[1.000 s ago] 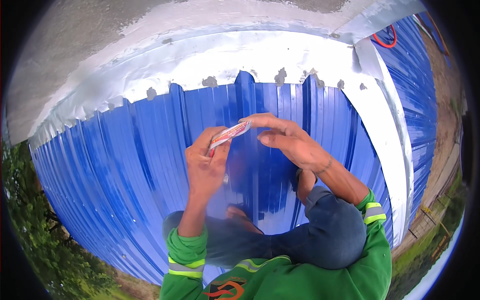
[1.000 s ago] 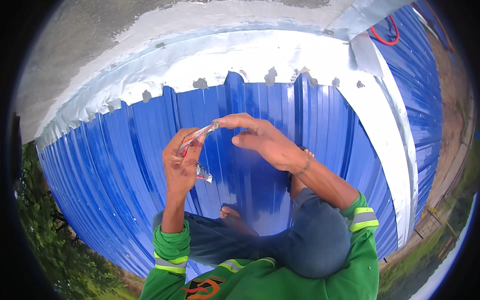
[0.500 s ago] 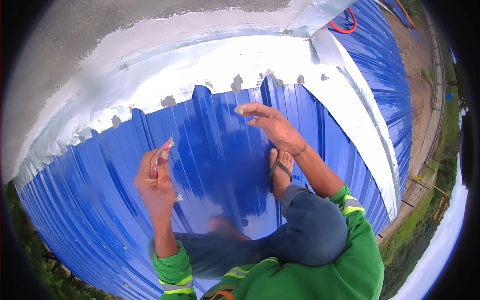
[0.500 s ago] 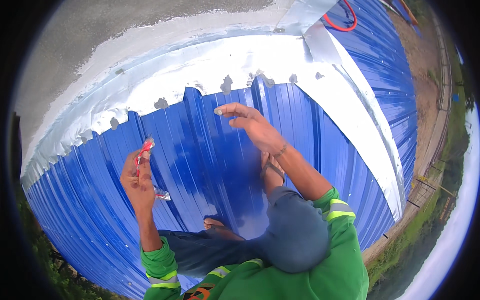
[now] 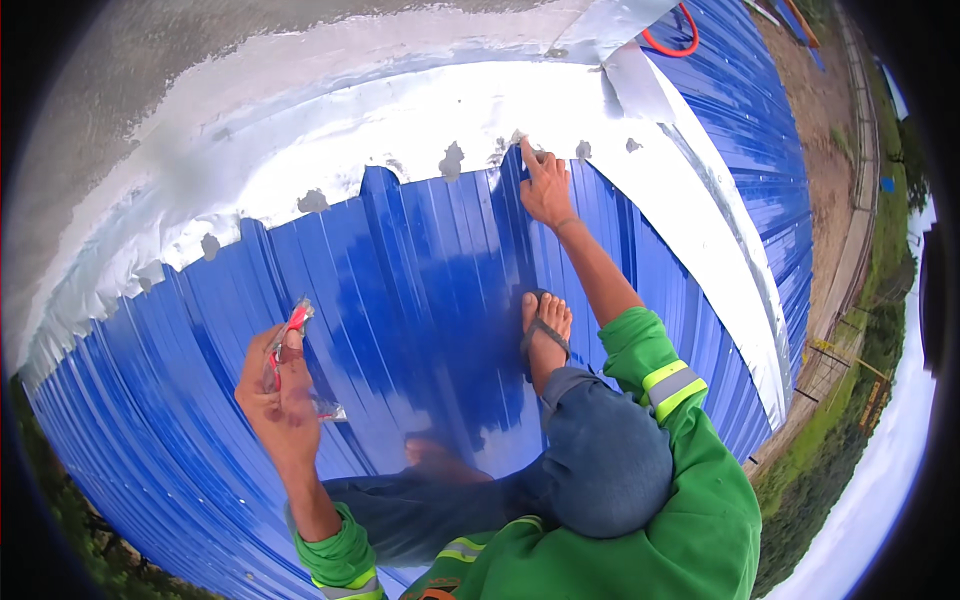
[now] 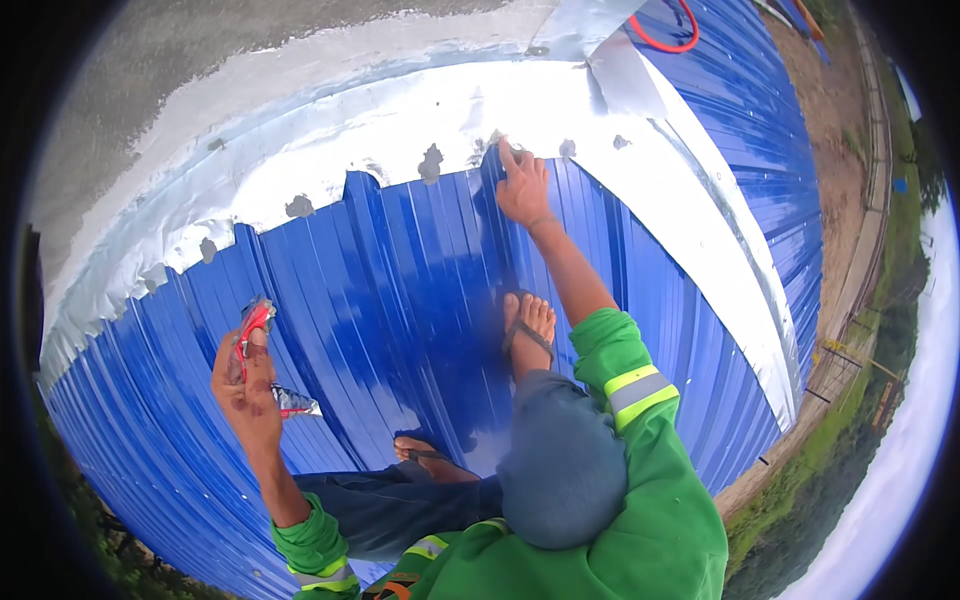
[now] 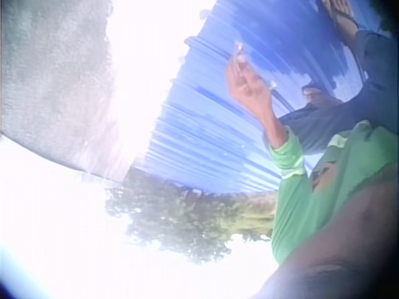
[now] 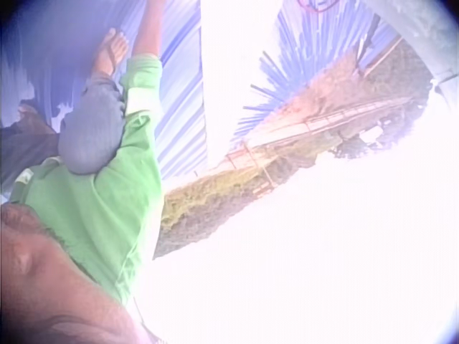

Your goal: The person applies sealant from a packet onto the joints of a blue corrugated metal roof and smooths it along the seams by hand.

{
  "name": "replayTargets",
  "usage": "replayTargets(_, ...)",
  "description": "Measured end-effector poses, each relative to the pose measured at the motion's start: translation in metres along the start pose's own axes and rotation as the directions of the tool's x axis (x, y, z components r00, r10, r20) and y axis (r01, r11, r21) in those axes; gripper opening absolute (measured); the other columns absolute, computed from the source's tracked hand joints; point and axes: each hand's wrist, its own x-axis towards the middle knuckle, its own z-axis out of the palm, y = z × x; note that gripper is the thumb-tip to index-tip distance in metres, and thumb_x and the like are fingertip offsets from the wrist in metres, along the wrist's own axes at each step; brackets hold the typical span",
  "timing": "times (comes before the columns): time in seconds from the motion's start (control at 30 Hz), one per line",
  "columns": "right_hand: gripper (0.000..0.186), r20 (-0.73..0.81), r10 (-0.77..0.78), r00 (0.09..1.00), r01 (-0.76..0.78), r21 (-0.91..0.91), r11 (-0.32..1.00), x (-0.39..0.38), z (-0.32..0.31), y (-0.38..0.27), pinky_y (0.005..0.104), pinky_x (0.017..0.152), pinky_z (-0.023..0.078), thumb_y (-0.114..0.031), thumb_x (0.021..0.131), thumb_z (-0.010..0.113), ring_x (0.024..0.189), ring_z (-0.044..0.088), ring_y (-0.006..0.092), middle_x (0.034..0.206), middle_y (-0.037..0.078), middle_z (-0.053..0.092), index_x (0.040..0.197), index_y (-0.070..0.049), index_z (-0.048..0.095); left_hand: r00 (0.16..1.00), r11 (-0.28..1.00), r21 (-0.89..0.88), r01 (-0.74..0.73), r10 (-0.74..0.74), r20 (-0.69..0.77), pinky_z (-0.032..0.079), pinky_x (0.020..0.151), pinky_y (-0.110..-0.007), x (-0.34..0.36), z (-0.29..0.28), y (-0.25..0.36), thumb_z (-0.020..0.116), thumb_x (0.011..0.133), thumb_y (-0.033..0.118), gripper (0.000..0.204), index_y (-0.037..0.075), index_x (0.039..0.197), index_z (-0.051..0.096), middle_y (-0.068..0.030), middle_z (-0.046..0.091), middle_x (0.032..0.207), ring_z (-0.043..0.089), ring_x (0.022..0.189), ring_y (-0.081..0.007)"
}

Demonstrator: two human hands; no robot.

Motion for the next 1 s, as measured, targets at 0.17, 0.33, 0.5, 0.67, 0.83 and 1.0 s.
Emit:
replayTargets(0.17,0.078,-0.019,-0.05,0.999,0.042,-0.308,0.95,-0.003,0.01,-0.017,0.0458,0.095,0.036,-0.013,0.083,0.058,0.109,0.047,0.0353,0.116,0.018,0.053,0.156,-0.008,0.031,1.0,1.0,0.006,-0.011,0.011,-0.008,0.026,0.052,-0.022,-0.003,-0.001,-0.002,0.067,0.098,0.022,0.021,0.001,0.097,0.07,0.0069,0.047,0.067,0.036,0.06,-0.0021)
replayTargets(0.33,0.073,0.06,-0.136,0.989,0.148,-0.48,0.865,0.0,0.007,-0.022,0.0447,0.095,0.036,-0.014,0.085,0.056,0.105,0.047,0.0334,0.111,0.017,0.054,0.154,-0.005,0.033,1.0,1.0,-0.006,0.005,-0.005,0.013,0.026,0.052,-0.022,-0.004,-0.001,0.005,0.066,0.097,0.019,0.018,0.002,0.097,0.07,0.0067,0.048,0.067,0.037,0.06,-0.0017)
replayTargets(0.5,0.072,0.035,-0.197,0.98,0.196,-0.357,0.913,-0.015,-0.004,-0.018,0.0433,0.092,0.037,-0.006,0.082,0.056,0.1,0.048,0.0324,0.106,0.015,0.055,0.152,-0.008,0.038,1.0,1.0,0.011,0.013,-0.013,0.02,0.026,0.051,-0.022,-0.003,-0.001,0.01,0.065,0.098,0.017,0.016,0.002,0.097,0.07,0.0066,0.048,0.067,0.037,0.06,-0.0015)
replayTargets(0.67,0.078,-0.072,-0.164,0.984,0.138,-0.277,0.951,-0.011,-0.013,0.001,0.0442,0.087,0.037,-0.001,0.079,0.056,0.093,0.048,0.031,0.101,0.014,0.053,0.153,-0.013,0.038,0.999,0.999,0.037,0.0,-0.002,0.049,0.026,0.051,-0.022,-0.004,-0.001,0.007,0.065,0.097,0.017,0.016,0.002,0.098,0.07,0.0063,0.048,0.067,0.037,0.059,-0.0016)
replayTargets(0.83,0.078,0.042,-0.261,0.965,0.253,-0.431,0.866,0.003,-0.021,0.013,0.0437,0.086,0.038,0.0,0.083,0.054,0.094,0.049,0.0296,0.101,0.013,0.053,0.156,-0.022,0.035,0.997,0.994,0.107,-0.015,0.007,0.073,0.03,0.054,-0.023,-0.002,-0.005,0.005,0.062,0.101,0.023,0.022,0.002,0.105,0.07,0.0037,0.047,0.066,0.04,0.06,-0.0035)
replayTargets(1.0,0.078,0.037,-0.34,0.94,0.294,-0.596,0.747,0.013,-0.033,0.021,0.043,0.088,0.039,-0.003,0.087,0.054,0.097,0.05,0.028,0.1,0.011,0.054,0.158,-0.028,0.031,0.996,0.996,0.085,0.004,-0.012,0.091,0.03,0.053,-0.023,0.0,-0.003,0.006,0.062,0.101,0.024,0.024,0.002,0.105,0.07,0.0034,0.047,0.066,0.04,0.06,-0.0042)
